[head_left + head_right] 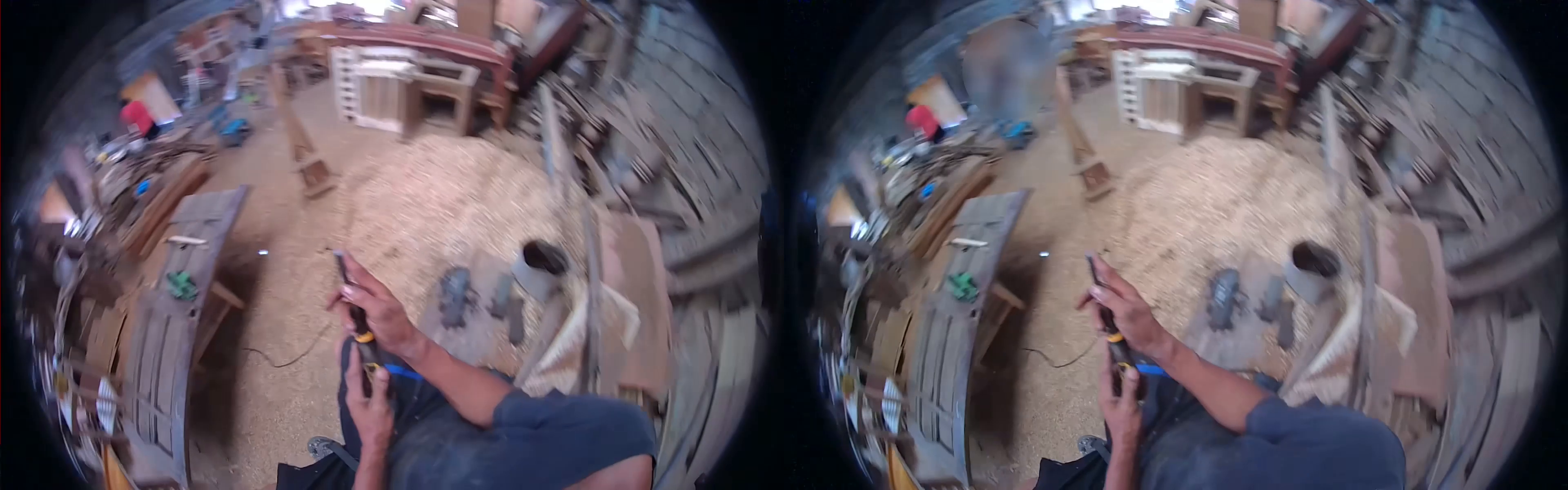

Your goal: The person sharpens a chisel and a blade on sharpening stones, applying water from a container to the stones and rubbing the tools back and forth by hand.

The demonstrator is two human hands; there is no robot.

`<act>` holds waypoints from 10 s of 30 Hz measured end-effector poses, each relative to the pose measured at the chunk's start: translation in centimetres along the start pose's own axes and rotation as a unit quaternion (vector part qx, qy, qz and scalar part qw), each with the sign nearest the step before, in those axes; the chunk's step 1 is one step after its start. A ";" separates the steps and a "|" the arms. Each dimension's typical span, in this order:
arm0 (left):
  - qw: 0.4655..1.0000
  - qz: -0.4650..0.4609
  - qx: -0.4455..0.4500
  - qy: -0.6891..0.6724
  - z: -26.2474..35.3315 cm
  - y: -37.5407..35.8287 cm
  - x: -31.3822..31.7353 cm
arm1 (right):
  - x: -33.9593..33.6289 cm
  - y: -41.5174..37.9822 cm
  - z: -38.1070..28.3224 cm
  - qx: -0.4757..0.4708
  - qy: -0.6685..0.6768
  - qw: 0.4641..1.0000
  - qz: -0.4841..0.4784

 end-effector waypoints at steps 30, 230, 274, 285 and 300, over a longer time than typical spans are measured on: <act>0.732 -0.051 -0.078 0.675 17.3 10.6 -24.5 | -66.0 -11.8 -10.5 0.292 -0.828 0.473 -0.074; 0.830 -0.137 -0.283 0.462 2.8 15.0 -32.9 | -39.3 -4.4 6.1 0.306 -0.743 0.561 0.198; 0.852 -0.157 -0.280 0.413 2.8 13.2 -32.5 | -40.0 -6.7 5.0 0.258 -0.788 0.538 0.153; 0.839 -0.154 -0.295 0.430 2.4 12.6 -32.7 | -38.5 -6.9 4.1 0.253 -0.797 0.535 0.119; 0.841 -0.151 -0.272 0.442 4.9 12.8 -30.9 | -38.0 -9.2 3.9 0.305 -0.798 0.517 0.061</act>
Point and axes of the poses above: each hand's wrist, its own y-axis towards the middle knuckle, its own x-axis out of the palm, z = x × y, the point moved 7 cm from there along y, towards the middle knuckle, and after that the axes turned 7 degrees about -x, right-handed, at the moved point
